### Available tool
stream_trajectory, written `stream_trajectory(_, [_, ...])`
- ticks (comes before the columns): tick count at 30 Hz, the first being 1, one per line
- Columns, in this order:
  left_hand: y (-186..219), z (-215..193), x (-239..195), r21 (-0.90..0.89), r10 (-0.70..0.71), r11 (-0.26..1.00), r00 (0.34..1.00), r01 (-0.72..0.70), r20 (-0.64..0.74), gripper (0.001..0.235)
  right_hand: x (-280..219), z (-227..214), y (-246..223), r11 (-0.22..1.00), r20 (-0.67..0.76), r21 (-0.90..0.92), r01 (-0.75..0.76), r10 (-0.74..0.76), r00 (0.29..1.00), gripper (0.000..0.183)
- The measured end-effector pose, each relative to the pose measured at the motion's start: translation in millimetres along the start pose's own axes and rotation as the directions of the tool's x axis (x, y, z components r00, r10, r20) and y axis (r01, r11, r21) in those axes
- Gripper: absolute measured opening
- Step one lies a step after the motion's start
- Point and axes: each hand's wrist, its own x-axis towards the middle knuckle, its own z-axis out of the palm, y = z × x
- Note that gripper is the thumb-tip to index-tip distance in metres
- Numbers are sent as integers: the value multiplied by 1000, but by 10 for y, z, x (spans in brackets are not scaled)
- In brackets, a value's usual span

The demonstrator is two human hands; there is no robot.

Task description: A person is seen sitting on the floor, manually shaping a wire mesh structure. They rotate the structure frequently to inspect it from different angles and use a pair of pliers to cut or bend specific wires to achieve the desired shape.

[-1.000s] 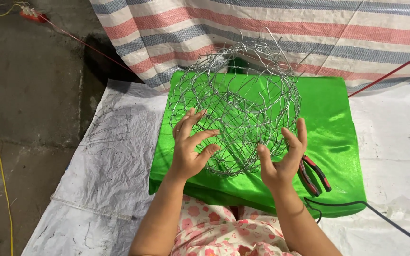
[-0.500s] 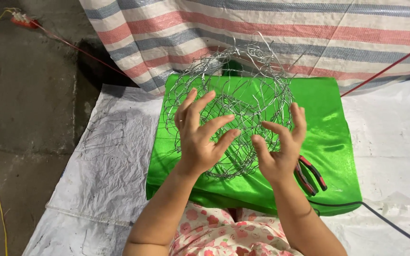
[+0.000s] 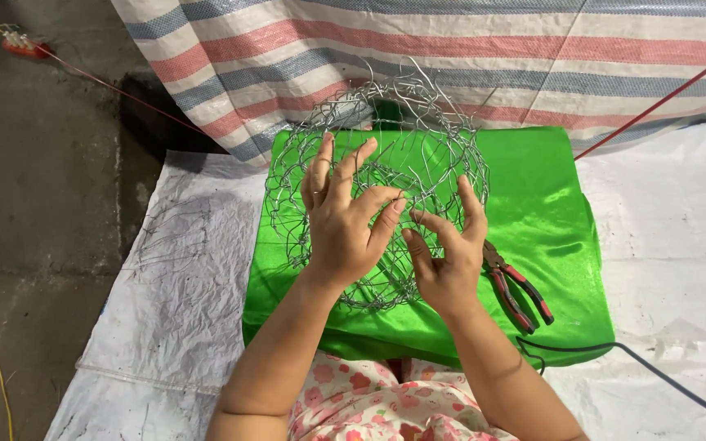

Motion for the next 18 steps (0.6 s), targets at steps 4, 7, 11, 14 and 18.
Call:
stream_trajectory(4, [-16,3,-25,-30,-8,1000,1000,8,8,18,-12,-21,31,1000,34,25,-10,9,999,30])
stream_trajectory(7, [-57,-46,-136,-78,-5,997,1000,5,-11,21,-22,-105,46,998,82,52,-28,24,996,38])
stream_trajectory(11, [-48,-15,-472,-121,-77,990,994,67,-78,24,-40,-187,52,979,144,184,-91,65,988,32])
stream_trajectory(14, [29,-38,-573,-25,-87,996,992,85,-94,24,-44,-175,31,982,156,153,-111,87,984,32])
stream_trajectory(18, [8,-27,-604,12,-84,996,994,85,-64,24,26,-185,11,985,219,53,-162,147,965,36])
